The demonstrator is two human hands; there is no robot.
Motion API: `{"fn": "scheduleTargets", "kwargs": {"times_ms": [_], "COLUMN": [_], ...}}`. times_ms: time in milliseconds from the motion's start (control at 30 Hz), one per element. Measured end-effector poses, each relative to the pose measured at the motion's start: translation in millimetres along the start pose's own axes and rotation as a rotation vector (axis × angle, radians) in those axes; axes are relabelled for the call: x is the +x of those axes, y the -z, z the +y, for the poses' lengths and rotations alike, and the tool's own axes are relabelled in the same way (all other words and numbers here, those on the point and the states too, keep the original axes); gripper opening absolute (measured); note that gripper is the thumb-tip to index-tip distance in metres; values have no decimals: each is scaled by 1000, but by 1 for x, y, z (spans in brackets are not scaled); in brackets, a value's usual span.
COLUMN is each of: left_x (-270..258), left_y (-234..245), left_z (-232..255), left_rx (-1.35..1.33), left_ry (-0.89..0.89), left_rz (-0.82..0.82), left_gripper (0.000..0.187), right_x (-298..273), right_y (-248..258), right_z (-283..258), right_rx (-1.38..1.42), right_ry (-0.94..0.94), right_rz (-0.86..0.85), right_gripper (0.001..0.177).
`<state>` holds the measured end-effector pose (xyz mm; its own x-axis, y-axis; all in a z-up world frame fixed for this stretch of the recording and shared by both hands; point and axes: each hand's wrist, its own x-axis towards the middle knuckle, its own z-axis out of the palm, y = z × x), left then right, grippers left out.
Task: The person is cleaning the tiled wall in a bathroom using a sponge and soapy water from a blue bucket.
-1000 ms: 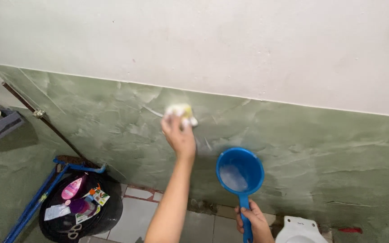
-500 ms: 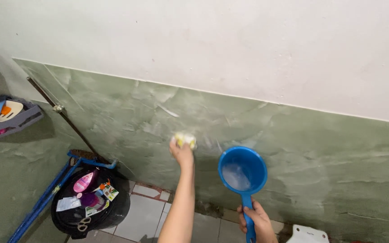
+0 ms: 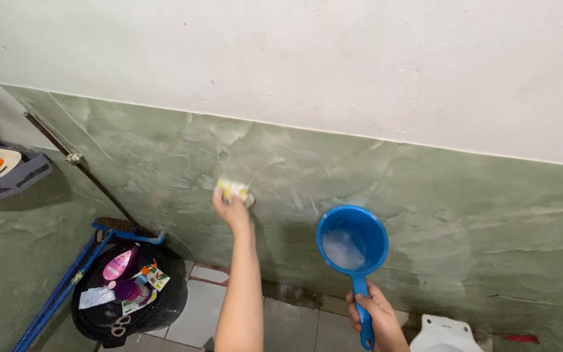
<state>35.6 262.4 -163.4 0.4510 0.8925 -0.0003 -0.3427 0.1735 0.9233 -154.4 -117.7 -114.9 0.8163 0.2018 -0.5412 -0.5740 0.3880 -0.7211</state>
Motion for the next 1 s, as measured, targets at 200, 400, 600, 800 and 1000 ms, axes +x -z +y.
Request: {"fn": "scheduleTargets", "kwargs": {"times_ms": [200,400,600,800,1000], "left_x": [-34,-85,-83,-79,-168], "left_y": [-37,-106,-64,-8,-91], "left_z": [105,196,79,-101,-15], "left_rx": [-189,221,242,195,90], "left_ry": [324,-290,-560,83,-494], "left_rz": [111,-99,-45,151,-76], "left_gripper": [54,60,64,63,63], "right_x": [-5,-3,-33,-45,-27], "right_y": [-4,19,0,13,67], "right_z": [-4,2,-25,-30,-9], "right_rx": [29,-15,-2,-15,13], "right_ry": [-31,71,87,122,214], "right_rz": [-10,-48,6,42,-97], "right_gripper": [46,43,40,39,27]}}
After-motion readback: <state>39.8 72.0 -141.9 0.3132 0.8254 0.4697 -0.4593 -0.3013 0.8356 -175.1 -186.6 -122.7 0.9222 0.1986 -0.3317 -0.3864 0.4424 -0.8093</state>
